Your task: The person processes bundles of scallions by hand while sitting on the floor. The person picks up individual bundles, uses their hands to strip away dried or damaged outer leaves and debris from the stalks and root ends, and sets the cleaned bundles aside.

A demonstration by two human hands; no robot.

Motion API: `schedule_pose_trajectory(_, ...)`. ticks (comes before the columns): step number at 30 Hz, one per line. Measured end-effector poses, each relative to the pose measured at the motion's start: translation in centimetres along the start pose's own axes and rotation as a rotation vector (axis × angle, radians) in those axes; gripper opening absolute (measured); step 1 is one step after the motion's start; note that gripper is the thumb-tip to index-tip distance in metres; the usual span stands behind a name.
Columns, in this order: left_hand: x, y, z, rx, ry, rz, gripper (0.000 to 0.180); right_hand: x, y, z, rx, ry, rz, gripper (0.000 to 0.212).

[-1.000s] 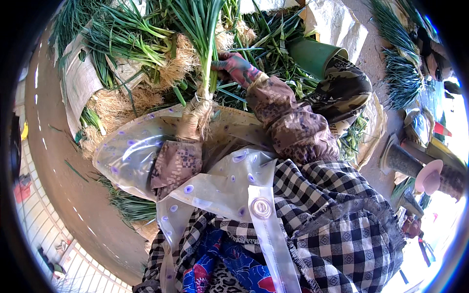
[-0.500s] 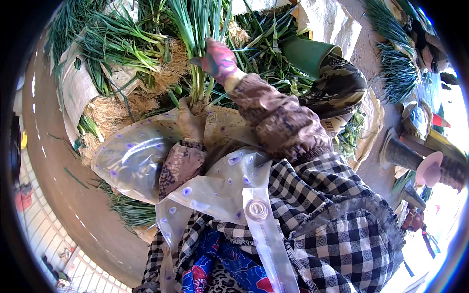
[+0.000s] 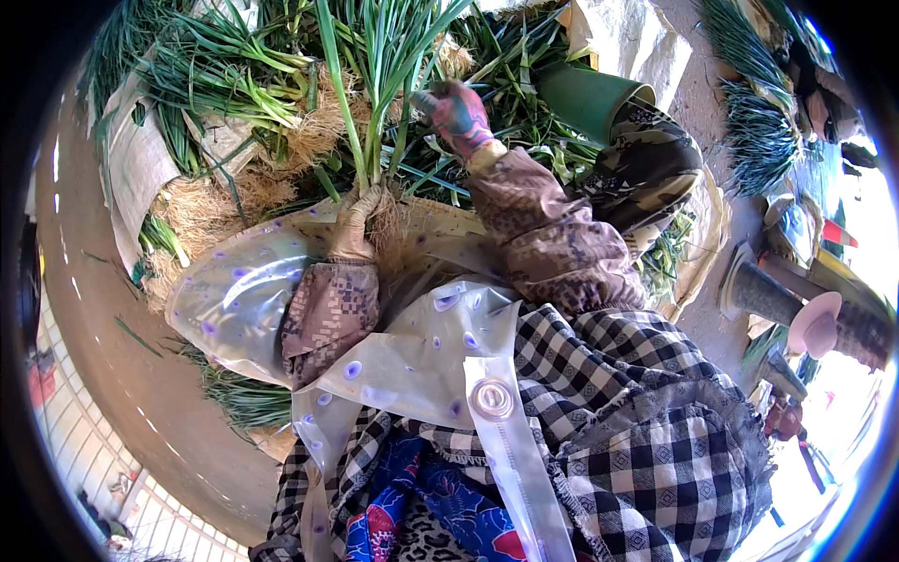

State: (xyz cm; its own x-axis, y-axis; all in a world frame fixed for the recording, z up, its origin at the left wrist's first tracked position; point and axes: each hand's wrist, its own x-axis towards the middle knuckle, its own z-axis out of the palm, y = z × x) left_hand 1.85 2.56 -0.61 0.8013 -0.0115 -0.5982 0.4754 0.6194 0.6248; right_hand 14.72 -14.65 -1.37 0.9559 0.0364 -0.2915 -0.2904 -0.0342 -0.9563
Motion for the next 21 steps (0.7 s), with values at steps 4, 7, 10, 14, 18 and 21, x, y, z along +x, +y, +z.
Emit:
schedule_pose_trajectory(4, 0.0, -0.2, 0.2, -0.116, -0.080, -0.030, 0.020, -3.1, 0.1, 3.1, 0.375, -0.288, 0.448, 0.037)
schedule_pose_trajectory(7, 0.1, -0.8, -0.4, -0.244, -0.073, 0.022, 0.022, -1.4, 3.5, 4.6, 0.299, -0.223, 0.162, 0.026)
schedule_pose_trajectory(10, 0.6, -0.6, 0.1, -0.371, -0.008, 0.019, 0.030, -1.8, 6.4, 5.2, 0.312, -0.099, -0.004, 0.028)
schedule_pose_trajectory(14, 1.9, -1.8, -0.4, -0.382, 0.033, 0.026, 0.029, -3.4, 2.2, 6.1, -0.573, 0.087, -0.042, 0.035)
schedule_pose_trajectory(18, 1.1, -0.9, -0.3, -0.277, 0.004, 0.155, 0.021, -2.5, 2.6, 5.1, -0.656, 0.176, -0.088, 0.033)
schedule_pose_trajectory(21, 1.1, -1.0, -0.1, -0.121, 0.164, 0.195, 0.023, -1.5, 3.8, 4.4, -0.764, 0.191, -0.160, 0.030)
